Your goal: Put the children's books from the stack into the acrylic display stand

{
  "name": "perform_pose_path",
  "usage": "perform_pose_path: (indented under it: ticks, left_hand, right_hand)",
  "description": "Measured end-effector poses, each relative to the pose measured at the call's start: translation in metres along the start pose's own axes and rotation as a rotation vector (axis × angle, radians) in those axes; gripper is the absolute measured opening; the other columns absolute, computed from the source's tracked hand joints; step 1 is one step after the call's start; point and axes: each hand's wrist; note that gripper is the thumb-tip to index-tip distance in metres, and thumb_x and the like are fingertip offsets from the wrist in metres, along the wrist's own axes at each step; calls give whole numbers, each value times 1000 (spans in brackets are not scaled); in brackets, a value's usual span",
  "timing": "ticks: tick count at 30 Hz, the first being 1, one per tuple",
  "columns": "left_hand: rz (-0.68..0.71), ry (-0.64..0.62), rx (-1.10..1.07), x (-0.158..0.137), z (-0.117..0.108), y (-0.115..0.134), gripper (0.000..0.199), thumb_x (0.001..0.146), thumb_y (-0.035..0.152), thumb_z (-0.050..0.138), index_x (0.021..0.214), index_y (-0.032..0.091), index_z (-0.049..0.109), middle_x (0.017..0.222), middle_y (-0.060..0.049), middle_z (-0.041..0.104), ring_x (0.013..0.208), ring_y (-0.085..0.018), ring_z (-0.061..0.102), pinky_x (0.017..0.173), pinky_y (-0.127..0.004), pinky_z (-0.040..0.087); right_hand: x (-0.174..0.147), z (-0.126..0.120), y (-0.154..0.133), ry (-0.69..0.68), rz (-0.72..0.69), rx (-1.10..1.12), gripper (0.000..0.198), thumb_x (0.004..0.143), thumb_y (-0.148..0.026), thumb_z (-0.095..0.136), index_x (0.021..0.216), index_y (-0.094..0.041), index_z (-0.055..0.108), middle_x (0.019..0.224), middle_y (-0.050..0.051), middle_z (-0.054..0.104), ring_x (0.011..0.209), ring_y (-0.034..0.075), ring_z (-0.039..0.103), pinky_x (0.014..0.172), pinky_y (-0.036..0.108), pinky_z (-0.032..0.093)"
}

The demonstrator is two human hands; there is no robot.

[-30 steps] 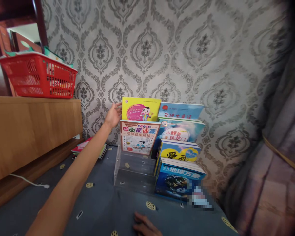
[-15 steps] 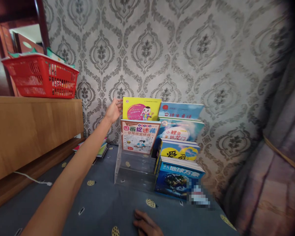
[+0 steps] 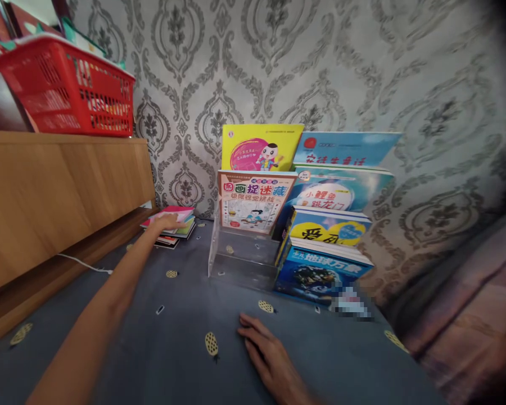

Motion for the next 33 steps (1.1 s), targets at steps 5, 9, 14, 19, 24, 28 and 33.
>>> perform_pose_path:
  ticks: [5,9,14,19,24,28,33]
  left_hand:
    - [-154,-86,284,-22,19,-26,42,90,45,53,109,10,68,119,-27,69,114,-37,65,96,-49,46]
    - [-147,-68,416,-28,18,-26,36,95,30,44,108,9,70,121,-28,67,117,-35,64,98,-44,46]
    - [-79,-6,506,-49,1,-16,41,99,24,33,111,10,69,121,-26,68,117,-34,63,97,-42,46]
    - [-1,58,533,-92,7,-6,47,102,42,29,129,17,59,117,-20,70,114,-33,64,98,-44,46]
    - [173,66,624,-132,43,-16,59,94,27,46,152,18,38,151,-18,49,142,-38,40,116,-57,28]
    - [53,28,660,-144,54,-23,66,88,7,37,153,21,38,156,-15,44,143,-35,40,114,-54,34]
    - [36,-59,654,-163,52,-6,58,88,4,37,145,17,46,146,-21,53,132,-35,52,102,-49,46]
  right_hand:
    - [1,0,0,-18,7,16,37,103,-34,42,123,-21,70,140,14,62,131,25,58,111,45,47]
    - [1,2,2,-9,6,13,36,102,-34,43,122,-20,70,139,15,63,130,26,59,111,48,47]
    - [2,0,0,-32,13,14,37,102,-35,43,122,-20,71,140,15,62,131,26,58,111,47,47]
    - [4,-4,-5,-53,22,11,36,102,-34,43,120,-20,71,141,14,61,131,26,58,111,46,47]
    - [5,-4,-7,-38,0,36,35,101,-34,44,117,-20,72,139,14,63,130,26,59,111,46,48]
    - [6,-3,-5,-56,5,17,37,102,-33,43,120,-19,71,139,15,62,130,26,59,111,48,48]
    - [6,-3,-7,-77,-6,-4,38,102,-33,40,119,-17,71,142,16,60,133,27,56,112,49,46]
Point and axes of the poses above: each hand's wrist, its own x-axis towards the middle knuckle, its own z-axis out of the palm, y = z × x
